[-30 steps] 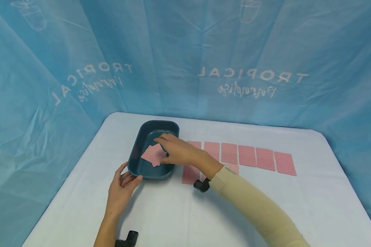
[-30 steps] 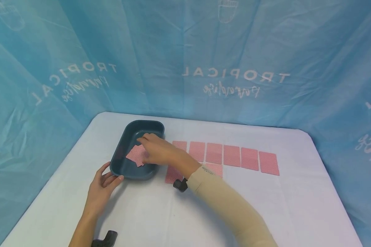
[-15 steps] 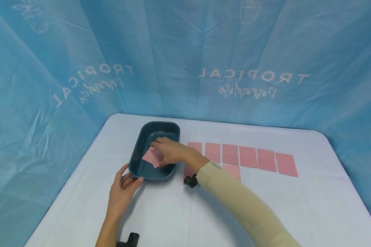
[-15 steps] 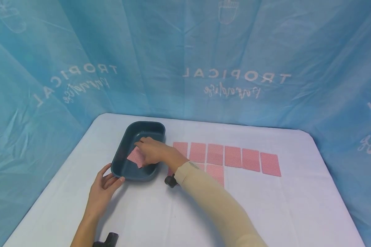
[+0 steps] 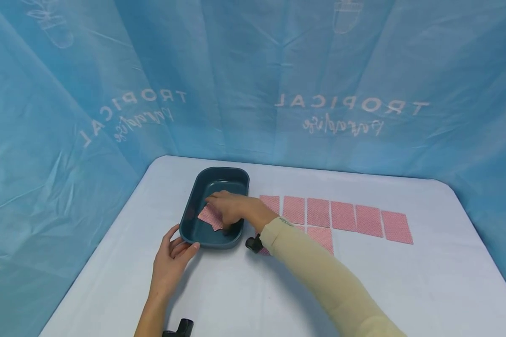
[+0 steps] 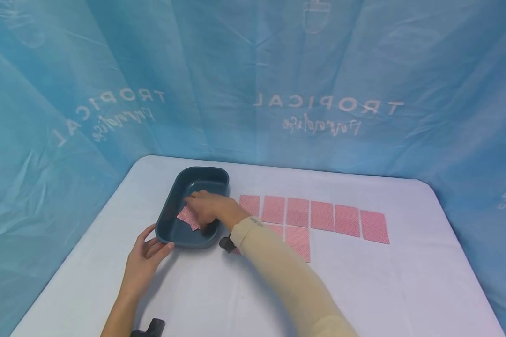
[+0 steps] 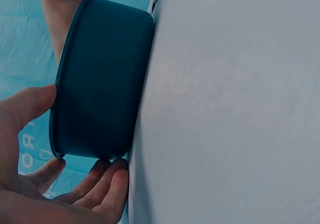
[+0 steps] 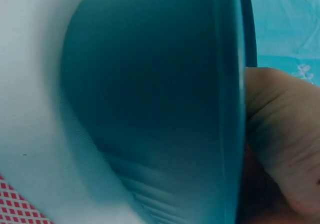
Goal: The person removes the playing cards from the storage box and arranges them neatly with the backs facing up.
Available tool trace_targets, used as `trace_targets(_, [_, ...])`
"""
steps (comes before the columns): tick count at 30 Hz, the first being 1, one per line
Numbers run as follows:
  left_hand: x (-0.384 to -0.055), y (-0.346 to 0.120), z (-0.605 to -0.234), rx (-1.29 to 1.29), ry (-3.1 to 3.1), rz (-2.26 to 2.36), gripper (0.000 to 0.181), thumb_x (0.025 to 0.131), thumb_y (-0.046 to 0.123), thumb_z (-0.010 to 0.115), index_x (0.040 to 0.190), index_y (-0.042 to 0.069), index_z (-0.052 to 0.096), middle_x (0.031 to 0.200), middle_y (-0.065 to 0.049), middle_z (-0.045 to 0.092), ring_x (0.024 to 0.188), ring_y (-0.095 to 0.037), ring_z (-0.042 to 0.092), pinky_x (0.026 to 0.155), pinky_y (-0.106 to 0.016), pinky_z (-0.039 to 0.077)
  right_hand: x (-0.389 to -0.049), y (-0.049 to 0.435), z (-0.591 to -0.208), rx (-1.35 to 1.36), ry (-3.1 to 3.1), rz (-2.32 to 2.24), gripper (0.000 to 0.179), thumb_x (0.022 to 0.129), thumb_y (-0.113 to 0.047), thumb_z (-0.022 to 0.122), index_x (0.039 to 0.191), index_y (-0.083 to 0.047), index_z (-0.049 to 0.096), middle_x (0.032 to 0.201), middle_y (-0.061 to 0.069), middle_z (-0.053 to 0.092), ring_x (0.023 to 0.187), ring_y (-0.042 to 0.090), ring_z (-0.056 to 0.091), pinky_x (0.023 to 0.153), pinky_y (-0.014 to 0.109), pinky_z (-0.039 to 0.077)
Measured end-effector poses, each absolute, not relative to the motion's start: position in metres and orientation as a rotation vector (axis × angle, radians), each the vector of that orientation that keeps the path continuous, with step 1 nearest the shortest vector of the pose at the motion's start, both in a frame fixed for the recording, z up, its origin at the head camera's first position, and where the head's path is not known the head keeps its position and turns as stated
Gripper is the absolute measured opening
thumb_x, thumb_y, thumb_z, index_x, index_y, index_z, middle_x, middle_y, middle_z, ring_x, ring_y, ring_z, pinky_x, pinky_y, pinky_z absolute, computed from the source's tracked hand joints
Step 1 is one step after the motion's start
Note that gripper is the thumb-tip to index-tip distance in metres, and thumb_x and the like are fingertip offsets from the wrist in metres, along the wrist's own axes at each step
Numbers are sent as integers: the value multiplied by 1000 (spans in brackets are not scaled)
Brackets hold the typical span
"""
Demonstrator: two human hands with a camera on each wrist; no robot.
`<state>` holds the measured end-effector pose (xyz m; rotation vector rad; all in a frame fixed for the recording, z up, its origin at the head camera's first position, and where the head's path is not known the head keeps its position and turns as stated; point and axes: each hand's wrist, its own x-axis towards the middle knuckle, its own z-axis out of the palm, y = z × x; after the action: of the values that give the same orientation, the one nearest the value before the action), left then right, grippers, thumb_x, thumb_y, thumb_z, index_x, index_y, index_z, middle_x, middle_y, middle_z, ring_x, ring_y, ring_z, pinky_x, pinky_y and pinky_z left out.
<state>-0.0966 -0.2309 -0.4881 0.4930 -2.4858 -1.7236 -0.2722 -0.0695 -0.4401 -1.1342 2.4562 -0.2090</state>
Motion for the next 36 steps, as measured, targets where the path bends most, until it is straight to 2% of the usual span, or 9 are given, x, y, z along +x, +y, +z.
trace_targets(6, [-96,-231,-488,482,-2476,-1741,83,83,48,72,150,28,29,136,-12,51,116,-24,57,92,-36,49,-274,-75,-442,-1155,2453,-175,99,71,-28,87,151,-19,30,150,-1,32,136,16,27,104,32,37])
trace_targets(11, [-94,-229,-487,500,-2476,-1749,82,83,46,73,149,27,29,136,-12,51,115,-23,58,92,-35,49,-273,-77,-444,-1143,2460,-100,81,74,-26,85,144,-20,44,140,-2,40,122,13,38,94,30,46])
trace_targets(15, [-94,-228,-486,508,-2474,-1737,82,82,46,73,149,26,30,135,-12,52,115,-23,58,91,-36,49,-272,-76,-443,-1150,2466,-62,68,74,-25,84,135,-19,55,133,-2,44,113,13,41,89,28,48])
trace_targets(20, [-96,-230,-488,492,-2474,-1712,83,81,49,73,149,27,30,135,-12,52,114,-24,59,92,-41,49,-273,-77,-441,-1160,2487,-54,67,72,-27,86,132,-18,57,131,-2,45,112,13,42,90,28,48])
trace_targets(24, [-97,-230,-488,513,-2473,-1700,78,84,44,72,149,30,30,134,-11,52,113,-24,59,93,-43,48,-274,-76,-440,-1174,2493,-66,66,72,-26,86,131,-17,58,125,-3,48,106,13,44,88,28,49])
trace_targets(30, [-98,-229,-488,535,-2471,-1716,73,86,39,72,147,33,33,135,-9,52,113,-21,59,92,-41,49,-274,-73,-441,-1207,2494,-103,60,73,-28,86,127,-16,61,117,-3,51,98,12,47,86,27,49])
trace_targets(36, [-98,-229,-488,540,-2476,-1712,72,86,40,72,146,35,33,134,-8,52,113,-20,59,91,-38,50,-275,-70,-444,-1223,2511,-114,64,72,-32,86,129,-16,60,121,-2,49,101,12,45,87,26,48])
